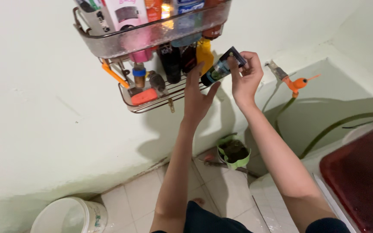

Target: The person moves various toiletries from a wall-mounted rack onto the top of a washing machine. They handle bottles, tubes, and small containers one by one, placing them on the surface.

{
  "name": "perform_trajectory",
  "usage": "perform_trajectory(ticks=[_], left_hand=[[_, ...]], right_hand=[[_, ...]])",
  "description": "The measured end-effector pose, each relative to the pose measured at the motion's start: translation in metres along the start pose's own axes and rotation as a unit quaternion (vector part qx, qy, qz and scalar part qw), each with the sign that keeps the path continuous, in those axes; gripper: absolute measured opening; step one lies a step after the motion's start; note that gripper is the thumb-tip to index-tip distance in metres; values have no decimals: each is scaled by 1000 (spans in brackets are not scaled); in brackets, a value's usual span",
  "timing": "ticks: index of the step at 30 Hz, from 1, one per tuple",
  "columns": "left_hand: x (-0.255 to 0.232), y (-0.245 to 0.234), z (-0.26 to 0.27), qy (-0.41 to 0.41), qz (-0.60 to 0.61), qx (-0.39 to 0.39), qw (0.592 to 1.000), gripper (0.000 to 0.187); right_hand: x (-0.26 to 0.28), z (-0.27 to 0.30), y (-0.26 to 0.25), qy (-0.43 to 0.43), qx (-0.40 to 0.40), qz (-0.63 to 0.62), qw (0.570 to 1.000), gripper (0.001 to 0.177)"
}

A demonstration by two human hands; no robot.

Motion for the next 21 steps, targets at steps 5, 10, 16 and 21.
perform_trajectory(ticks=[5,10,16,21], left_hand=[[-13,34,-8,-50,67,48,995,52],[-32,89,-2,-72,192,24,978,42],[-52,182,28,-153,223,128,954,36],[-97,248,62,-85,289,165,939,43]], right_hand=[[9,-5,-39,3,-22,-22,1000,15],[9,-9,-94,9,-7,-24,1000,14],[-17,15,-180,137,21,104,985,27],[-9,48,-268,173,-40,210,961,28]])
Point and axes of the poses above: each hand's wrist, its own z-axis away from the middle knuckle, its own y-axis out of the palm, x = y × z, the point moved 6 cm from there along -z, towards the middle knuckle, and after that the axes turned 14 degrees about y, right-handed, at the moved point
